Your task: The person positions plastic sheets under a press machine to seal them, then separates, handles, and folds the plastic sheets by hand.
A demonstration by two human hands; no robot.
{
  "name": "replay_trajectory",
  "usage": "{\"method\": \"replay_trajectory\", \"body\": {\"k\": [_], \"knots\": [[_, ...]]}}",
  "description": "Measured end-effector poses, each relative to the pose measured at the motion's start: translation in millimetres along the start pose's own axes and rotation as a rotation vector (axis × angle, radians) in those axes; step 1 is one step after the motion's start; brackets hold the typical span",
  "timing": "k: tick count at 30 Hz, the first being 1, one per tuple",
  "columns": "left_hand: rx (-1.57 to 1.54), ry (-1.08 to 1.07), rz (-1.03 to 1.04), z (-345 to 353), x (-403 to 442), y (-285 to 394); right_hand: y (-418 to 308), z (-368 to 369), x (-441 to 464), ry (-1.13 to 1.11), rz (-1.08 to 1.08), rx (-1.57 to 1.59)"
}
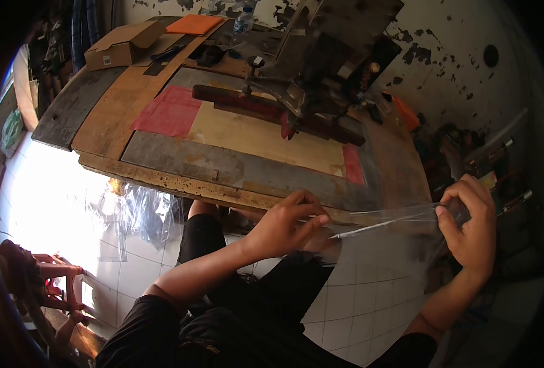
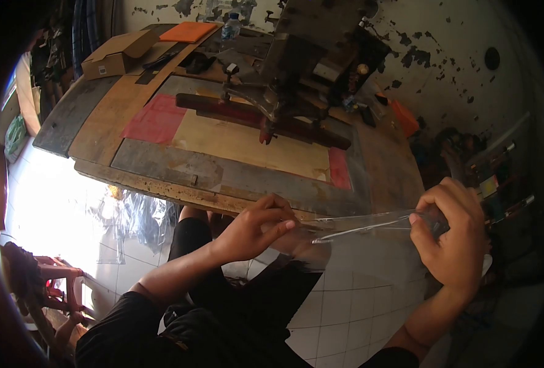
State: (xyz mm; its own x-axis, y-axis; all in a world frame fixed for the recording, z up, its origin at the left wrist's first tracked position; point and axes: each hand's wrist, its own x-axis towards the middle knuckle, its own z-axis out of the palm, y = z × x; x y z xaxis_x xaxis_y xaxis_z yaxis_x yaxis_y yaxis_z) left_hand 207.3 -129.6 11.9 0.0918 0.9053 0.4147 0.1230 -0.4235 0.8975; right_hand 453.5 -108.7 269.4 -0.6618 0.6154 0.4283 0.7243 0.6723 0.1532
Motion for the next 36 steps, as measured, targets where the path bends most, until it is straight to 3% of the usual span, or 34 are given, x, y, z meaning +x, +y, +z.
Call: {"method": "replay_trajectory", "body": {"k": [2, 5, 6, 8, 9, 14, 18, 20, 26, 28, 30, 32, 34, 35, 36], "knots": [[-0.004, 0.054, 0.089, -1.5, 3.8, -4.6, 0.0, -0.3, -0.7, -0.044, 0.002, 0.010], [-0.280, -0.075, -0.186, -23.4, 9.6, 0.8, 4.0, -4.9, -2.0, -0.176, -0.005, 0.017], [-0.280, -0.075, -0.187, -34.3, 11.5, 4.8, 6.7, -6.3, -3.0, -0.264, -0.012, 0.019], [-0.661, -0.185, -0.319, -54.1, 15.0, 9.3, 13.1, -3.7, -6.1, -0.358, 0.032, 0.094], [-0.673, -0.224, -0.327, -64.1, 16.1, 10.1, 16.5, -1.0, -7.9, -0.452, 0.076, 0.169], [-0.728, -0.300, -0.228, -94.4, 9.9, 21.6, 22.0, 13.0, -24.8, -0.479, 0.069, 0.294], [-1.098, -0.213, -0.230, -99.7, 4.2, 22.6, 29.2, 18.1, -37.0, -0.436, 0.014, 0.409], [-1.273, -0.299, 0.023, -96.8, 4.8, 9.2, 28.7, 15.9, -43.4, -0.424, 0.049, 0.436], [-1.322, -0.179, -0.003, -94.3, -8.5, 19.0, 41.4, 37.1, -62.4, -0.276, -0.023, 0.703], [-1.099, -0.096, -0.002, -96.8, -17.8, 11.6, 42.3, 48.6, -68.7, -0.208, -0.024, 0.767], [-1.054, -0.105, 0.060, -93.9, -22.9, 2.1, 42.8, 59.8, -83.5, -0.148, 0.191, 0.995], [-0.978, -0.041, -0.001, -92.1, -31.9, 2.0, 42.8, 75.8, -96.7, -0.132, 0.264, 1.028], [-1.049, -0.041, -0.236, -83.8, -36.5, 15.4, 36.2, 87.2, -101.9, -0.128, 0.323, 1.071], [-0.854, -0.104, -0.046, -83.8, -37.0, 16.5, 27.6, 93.2, -101.6, -0.044, 0.187, 0.755], [-0.922, -0.248, -0.035, -82.9, -33.0, 22.6, 15.9, 100.1, -101.1, 0.041, 0.050, 0.439]]}}
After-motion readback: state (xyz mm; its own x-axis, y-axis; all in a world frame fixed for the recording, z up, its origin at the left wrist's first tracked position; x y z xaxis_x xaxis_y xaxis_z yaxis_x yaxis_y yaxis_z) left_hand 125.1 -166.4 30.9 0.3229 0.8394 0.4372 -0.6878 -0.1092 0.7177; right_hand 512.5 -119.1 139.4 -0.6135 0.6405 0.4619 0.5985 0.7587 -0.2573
